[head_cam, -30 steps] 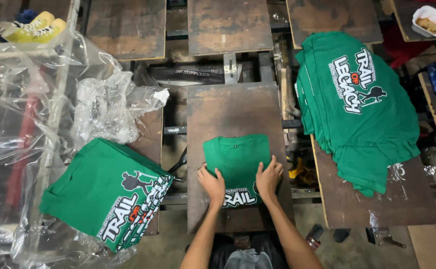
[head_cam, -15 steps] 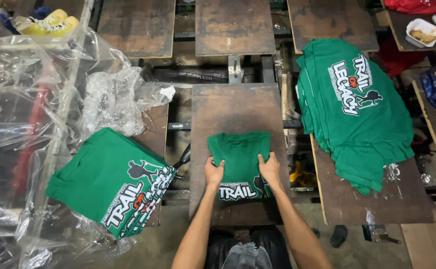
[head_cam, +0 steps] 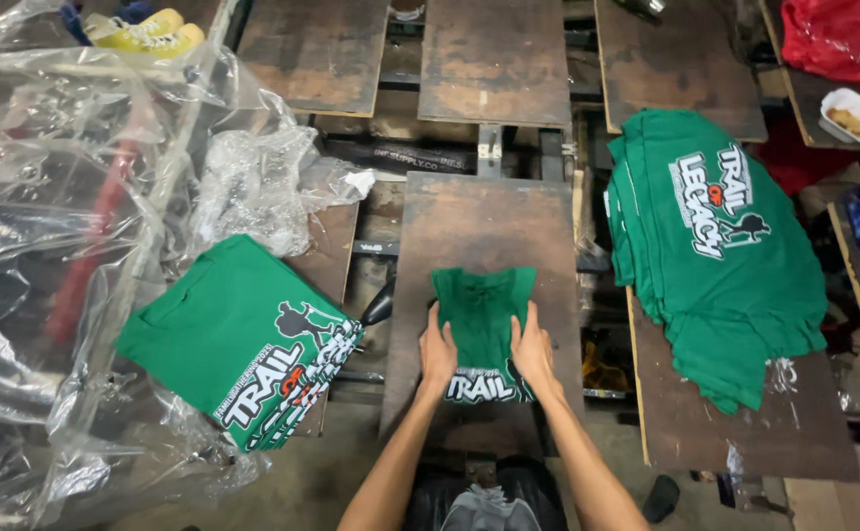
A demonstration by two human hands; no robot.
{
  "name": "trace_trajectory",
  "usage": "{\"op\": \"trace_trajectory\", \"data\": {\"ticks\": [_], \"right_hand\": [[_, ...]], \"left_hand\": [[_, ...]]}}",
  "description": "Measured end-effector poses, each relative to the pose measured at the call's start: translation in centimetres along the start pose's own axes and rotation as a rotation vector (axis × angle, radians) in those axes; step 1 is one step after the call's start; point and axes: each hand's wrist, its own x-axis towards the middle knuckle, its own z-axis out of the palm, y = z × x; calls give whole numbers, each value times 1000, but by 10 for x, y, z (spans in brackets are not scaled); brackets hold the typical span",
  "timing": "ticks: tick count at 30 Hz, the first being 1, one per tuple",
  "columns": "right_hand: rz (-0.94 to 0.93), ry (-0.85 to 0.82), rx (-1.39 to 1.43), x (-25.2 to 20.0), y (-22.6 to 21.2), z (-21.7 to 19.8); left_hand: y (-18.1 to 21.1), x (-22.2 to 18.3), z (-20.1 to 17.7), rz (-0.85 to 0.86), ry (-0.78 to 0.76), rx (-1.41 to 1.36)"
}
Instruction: The person folds green t-shirts by hand on a wooden table, aligning the sleeves and smoothing the fabric before placing them in a stack.
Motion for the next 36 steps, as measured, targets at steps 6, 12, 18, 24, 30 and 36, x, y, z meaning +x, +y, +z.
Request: {"op": "trace_trajectory", "data": {"ticks": [6,12,18,24,30,36], "right_hand": [[-129,-143,93,-41,-106,-36],[-389,-346,137,-56,-245,-28],[-731,-435,172,-19,-324,59],[-687,-556,200,13,-343,137],[-518,-533,135,-8,-346,111],[-422,-537,34,-16,-337,110]], "left_hand": [[66,-55,-105,24,263,-108],[73,-85,-217,-161,582,-216],[29,-79,-297,-187,897,-216],[-65,-38,-320,-385,942,-210],[-31,-56,-305,-501,987,-232],[-36,-57,-303,-658,957,-163]]}}
